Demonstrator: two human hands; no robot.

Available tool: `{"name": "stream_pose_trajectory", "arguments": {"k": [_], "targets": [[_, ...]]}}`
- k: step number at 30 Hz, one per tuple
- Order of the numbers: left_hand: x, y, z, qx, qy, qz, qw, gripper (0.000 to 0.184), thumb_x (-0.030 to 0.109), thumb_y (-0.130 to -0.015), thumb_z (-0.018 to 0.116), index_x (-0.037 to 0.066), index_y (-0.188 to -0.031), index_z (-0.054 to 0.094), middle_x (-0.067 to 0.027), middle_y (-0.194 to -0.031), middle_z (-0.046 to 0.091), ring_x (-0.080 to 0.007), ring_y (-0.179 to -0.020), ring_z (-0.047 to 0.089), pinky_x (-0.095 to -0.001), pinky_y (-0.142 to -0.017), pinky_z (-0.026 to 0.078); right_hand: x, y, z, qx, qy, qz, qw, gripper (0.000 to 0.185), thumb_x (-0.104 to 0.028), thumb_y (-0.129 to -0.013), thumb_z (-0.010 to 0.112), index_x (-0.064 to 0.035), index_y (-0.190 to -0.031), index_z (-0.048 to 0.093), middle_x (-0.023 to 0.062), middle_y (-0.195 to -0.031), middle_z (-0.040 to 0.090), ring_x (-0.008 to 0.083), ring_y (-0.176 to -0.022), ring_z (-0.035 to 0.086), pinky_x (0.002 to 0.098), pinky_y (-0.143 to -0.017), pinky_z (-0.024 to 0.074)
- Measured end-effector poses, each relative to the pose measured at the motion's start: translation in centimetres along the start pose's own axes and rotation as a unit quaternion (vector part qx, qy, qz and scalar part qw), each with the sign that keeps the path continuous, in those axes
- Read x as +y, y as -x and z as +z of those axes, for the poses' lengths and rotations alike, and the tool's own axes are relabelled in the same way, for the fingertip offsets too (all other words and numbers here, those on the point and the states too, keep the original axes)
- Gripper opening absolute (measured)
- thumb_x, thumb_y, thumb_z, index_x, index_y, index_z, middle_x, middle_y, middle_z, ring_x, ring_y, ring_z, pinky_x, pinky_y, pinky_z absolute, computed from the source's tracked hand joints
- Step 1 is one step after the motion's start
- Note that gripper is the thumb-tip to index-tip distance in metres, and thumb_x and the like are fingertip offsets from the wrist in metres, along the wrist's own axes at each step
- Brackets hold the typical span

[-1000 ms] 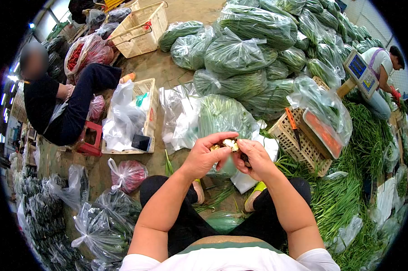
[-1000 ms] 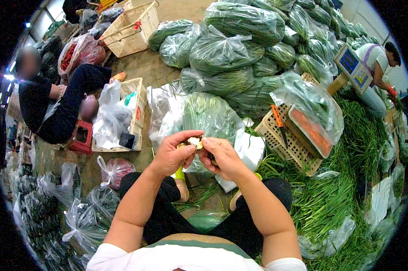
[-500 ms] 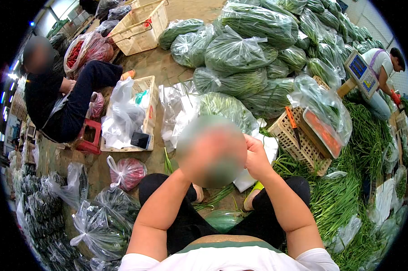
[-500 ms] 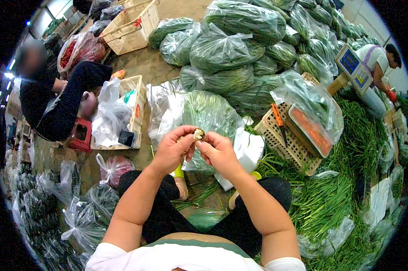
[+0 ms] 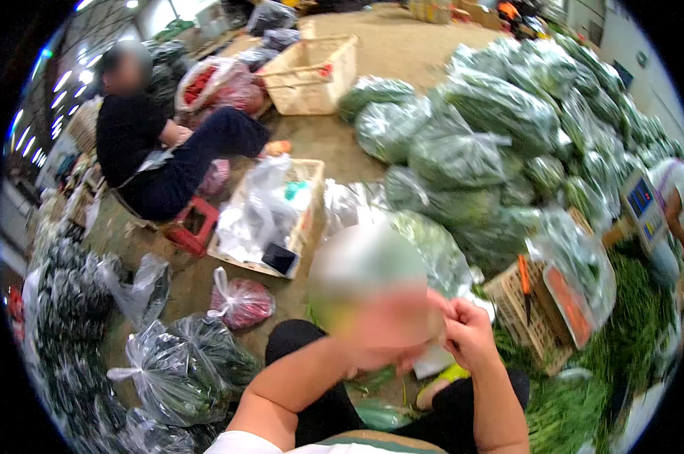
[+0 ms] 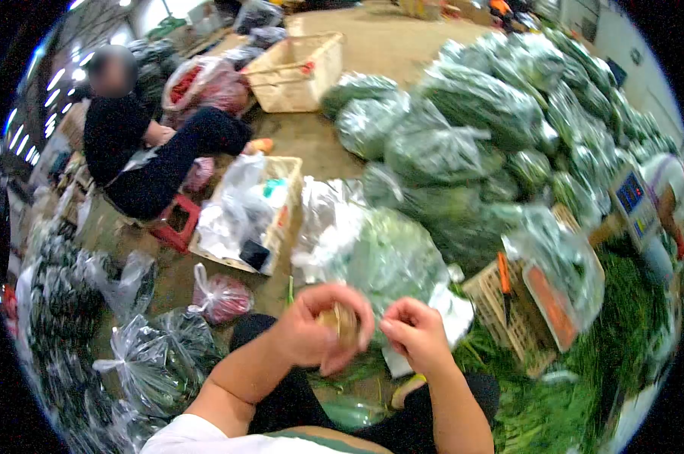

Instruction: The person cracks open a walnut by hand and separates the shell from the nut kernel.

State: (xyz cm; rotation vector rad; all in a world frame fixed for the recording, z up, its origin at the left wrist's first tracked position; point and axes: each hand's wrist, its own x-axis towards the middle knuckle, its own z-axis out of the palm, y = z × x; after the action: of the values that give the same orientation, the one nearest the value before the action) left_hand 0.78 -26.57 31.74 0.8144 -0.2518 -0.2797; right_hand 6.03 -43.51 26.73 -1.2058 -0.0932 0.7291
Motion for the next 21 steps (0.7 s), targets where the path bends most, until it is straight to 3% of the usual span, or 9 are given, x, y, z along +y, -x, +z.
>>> {"name": "stream_pose_trajectory", "arguments": {"k": [1, 3, 4, 5, 8, 12, 21], "targets": [[0.8, 0.4, 1.5, -0.034, 0.002, 0.003, 0.999, 0.034, 0.019, -0.073, 0.064, 0.001, -0.098, 0.049, -0.0146, -0.082, 0.055, -0.014, -0.042, 0.048, -0.0211, -0.032, 0.037, 0.0, -0.2, 0.1, 0.009, 0.007, -0.01, 1.0, 0.011, -0.005, -0.071, 0.061, -0.0021, -0.074, 0.05, -0.0001, -0.056, 0.046, 0.0054, -0.042, 0.039, 0.0183, -0.036, 0.0271], [2.1, 1.1, 3.4, -0.122, -0.004, -0.057, 0.991, 0.033, 0.023, -0.072, 0.067, 0.0, -0.09, 0.052, -0.0139, -0.083, 0.056, -0.0201, -0.066, 0.055, -0.0293, -0.058, 0.045, 0.0, -0.5, 0.1, -0.008, 0.024, -0.021, 0.999, 0.012, -0.004, -0.071, 0.061, -0.0018, -0.073, 0.05, 0.0, -0.056, 0.047, 0.0055, -0.041, 0.039, 0.0182, -0.035, 0.0277], [3.0, 1.0, 4.2, -0.188, -0.009, -0.085, 0.978, 0.031, 0.023, -0.071, 0.067, 0.001, -0.089, 0.053, -0.0125, -0.084, 0.056, -0.0218, -0.077, 0.055, -0.0328, -0.069, 0.042, -0.2, -0.5, 0.2, -0.01, 0.013, -0.007, 1.0, 0.012, -0.004, -0.071, 0.061, -0.0018, -0.073, 0.05, 0.0001, -0.056, 0.047, 0.0056, -0.041, 0.039, 0.0182, -0.035, 0.028], [3.0, 0.6, 4.7, -0.251, -0.057, 0.018, 0.966, 0.028, 0.021, -0.074, 0.064, 0.001, -0.089, 0.052, -0.012, -0.084, 0.056, -0.0222, -0.076, 0.055, -0.0325, -0.069, 0.042, -0.2, -0.3, 0.3, -0.011, 0.001, 0.007, 1.0, 0.012, -0.004, -0.071, 0.061, -0.0017, -0.073, 0.05, 0.0001, -0.055, 0.047, 0.0056, -0.041, 0.04, 0.0182, -0.035, 0.0282], [3.3, -0.9, 7.0, -0.379, 0.014, 0.15, 0.913, 0.031, 0.024, -0.072, 0.065, -0.003, -0.086, 0.061, -0.0142, -0.085, 0.057, -0.0221, -0.074, 0.056, -0.0282, -0.062, 0.043, -0.2, -0.3, 0.5, -0.008, -0.011, 0.013, 1.0, 0.01, 0.0, -0.07, 0.059, -0.0005, -0.072, 0.049, 0.0014, -0.054, 0.047, 0.0066, -0.039, 0.04, 0.0186, -0.033, 0.027], [3.7, -0.5, 6.9, -0.409, -0.015, 0.087, 0.908, 0.03, 0.024, -0.07, 0.067, -0.003, -0.081, 0.061, -0.0144, -0.079, 0.057, -0.0224, -0.07, 0.055, -0.0297, -0.06, 0.043, -0.1, -0.2, 0.7, 0.001, -0.025, 0.0, 1.0, 0.011, 0.001, -0.068, 0.058, -0.0007, -0.072, 0.049, 0.0023, -0.051, 0.047, 0.0075, -0.036, 0.04, 0.0188, -0.032, 0.0264], [2.2, 0.1, 8.5, -0.412, 0.08, 0.095, 0.903, 0.033, 0.024, -0.069, 0.068, -0.006, -0.08, 0.059, -0.0154, -0.074, 0.056, -0.0274, -0.067, 0.053, -0.0335, -0.058, 0.04, 0.5, 0.0, 0.6, 0.017, -0.015, -0.011, 1.0, 0.012, -0.001, -0.068, 0.058, -0.0009, -0.069, 0.047, 0.0025, -0.053, 0.047, 0.0068, -0.036, 0.038, 0.0182, -0.032, 0.0291]]}}
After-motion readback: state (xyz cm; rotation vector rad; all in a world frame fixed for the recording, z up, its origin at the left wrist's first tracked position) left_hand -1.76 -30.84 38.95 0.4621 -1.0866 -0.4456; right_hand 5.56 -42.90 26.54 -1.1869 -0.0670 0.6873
